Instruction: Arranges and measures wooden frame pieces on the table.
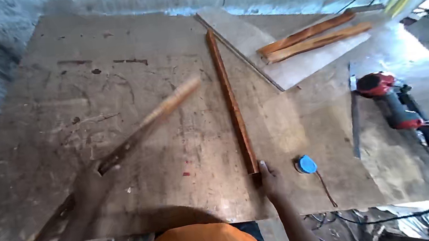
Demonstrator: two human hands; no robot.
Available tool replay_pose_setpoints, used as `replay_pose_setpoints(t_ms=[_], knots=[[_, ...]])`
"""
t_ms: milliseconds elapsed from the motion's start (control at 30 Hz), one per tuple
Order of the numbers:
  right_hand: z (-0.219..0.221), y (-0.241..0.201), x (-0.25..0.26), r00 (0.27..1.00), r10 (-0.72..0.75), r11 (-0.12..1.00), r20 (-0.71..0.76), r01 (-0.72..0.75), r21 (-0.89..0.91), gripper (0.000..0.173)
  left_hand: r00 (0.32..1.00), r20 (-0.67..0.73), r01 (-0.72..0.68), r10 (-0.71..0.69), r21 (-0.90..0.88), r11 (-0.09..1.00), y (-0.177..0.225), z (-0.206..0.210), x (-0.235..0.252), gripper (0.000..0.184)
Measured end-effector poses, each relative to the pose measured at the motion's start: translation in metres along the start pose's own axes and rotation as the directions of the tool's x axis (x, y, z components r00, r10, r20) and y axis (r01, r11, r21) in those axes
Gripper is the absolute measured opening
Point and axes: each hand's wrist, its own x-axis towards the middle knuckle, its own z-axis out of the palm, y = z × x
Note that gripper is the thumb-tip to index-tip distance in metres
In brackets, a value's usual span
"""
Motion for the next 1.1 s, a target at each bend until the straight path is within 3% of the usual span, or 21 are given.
replay_pose_setpoints(t_ms=[167, 333, 433, 600, 733, 867, 1100], knots=[[0.002, -0.033, -0.011, 0.999, 0.043, 0.998, -0.007, -0.043, -0.040, 0.049, 0.969, -0.071, 0.188, -0.238, -0.418, 0.889, 0.013, -0.065, 0.032, 0.053], [0.006, -0.016, -0.002, 1.000, 0.002, 1.000, -0.022, -0.002, 0.004, 0.051, 0.930, -0.070, 0.143, -0.361, -0.835, 0.531, -0.002, -0.065, 0.062, 0.047], [0.009, -0.011, 0.000, 0.999, -0.020, 1.000, -0.040, 0.021, 0.019, 0.051, 0.886, -0.052, 0.143, -0.460, -0.914, 0.379, -0.015, -0.049, 0.073, 0.053], [0.007, -0.024, -0.005, 1.000, 0.008, 1.000, -0.029, -0.009, -0.026, 0.050, 0.784, 0.049, 0.286, -0.618, -0.913, 0.290, -0.018, -0.012, 0.053, 0.061], [0.005, -0.010, -0.007, 0.999, 0.030, 0.998, -0.029, -0.032, -0.058, 0.053, 0.684, 0.120, 0.373, -0.719, -0.905, 0.204, -0.061, 0.059, 0.028, 0.077], [0.006, -0.027, -0.003, 0.996, 0.068, 0.997, -0.052, -0.070, -0.045, 0.044, 0.701, 0.168, 0.442, -0.693, -0.865, 0.237, -0.068, 0.091, 0.006, 0.064], [0.010, -0.023, 0.005, 0.995, 0.070, 0.997, -0.069, -0.069, 0.017, 0.040, 0.762, 0.220, 0.523, -0.610, -0.763, 0.378, -0.080, 0.081, -0.001, 0.062]])
